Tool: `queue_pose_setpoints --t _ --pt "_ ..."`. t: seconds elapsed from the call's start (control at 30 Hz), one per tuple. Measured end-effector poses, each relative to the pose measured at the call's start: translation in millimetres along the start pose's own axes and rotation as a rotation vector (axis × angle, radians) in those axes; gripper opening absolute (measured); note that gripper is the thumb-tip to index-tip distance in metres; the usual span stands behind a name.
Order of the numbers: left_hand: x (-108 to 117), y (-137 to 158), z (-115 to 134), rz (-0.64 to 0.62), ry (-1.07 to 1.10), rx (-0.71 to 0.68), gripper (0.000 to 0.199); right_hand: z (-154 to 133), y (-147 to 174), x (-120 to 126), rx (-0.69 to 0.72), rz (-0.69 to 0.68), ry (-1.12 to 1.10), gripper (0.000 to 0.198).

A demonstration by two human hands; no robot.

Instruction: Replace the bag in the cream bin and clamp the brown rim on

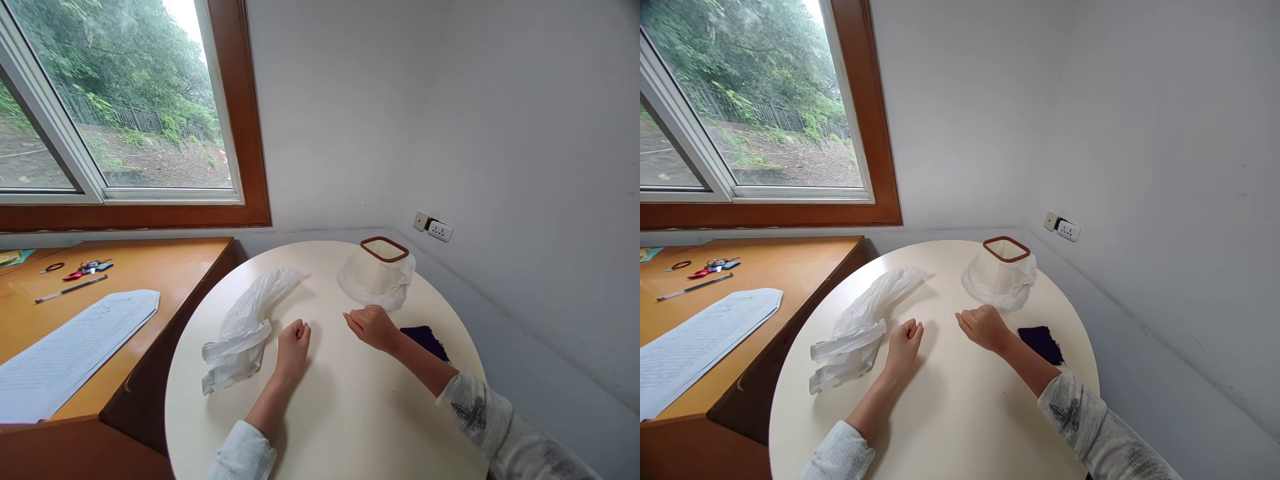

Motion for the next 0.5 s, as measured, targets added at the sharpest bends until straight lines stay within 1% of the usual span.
queue_pose_setpoints --t 0.33,0.4,0.5 --pt "1 1 1 0.003 0.009 0.002 0.033 14 -7 3 -0.056 -0.009 0.067 0.041" --pt "1 2 2 0.002 0.012 0.003 0.033 21 -11 5 -0.094 -0.015 0.092 0.040" --pt "1 2 2 0.001 0.015 0.006 0.033 43 -20 7 -0.212 -0.002 0.146 0.031"
Point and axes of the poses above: each hand's wrist, its own y-axis away from the middle knuckle, its own x-axis out of the back of the hand, z = x × y, the point moved 3 cm from there along -y, towards the middle knuckle, and after that the axes turned 2 degrees about -x, right-handed, at the moved point
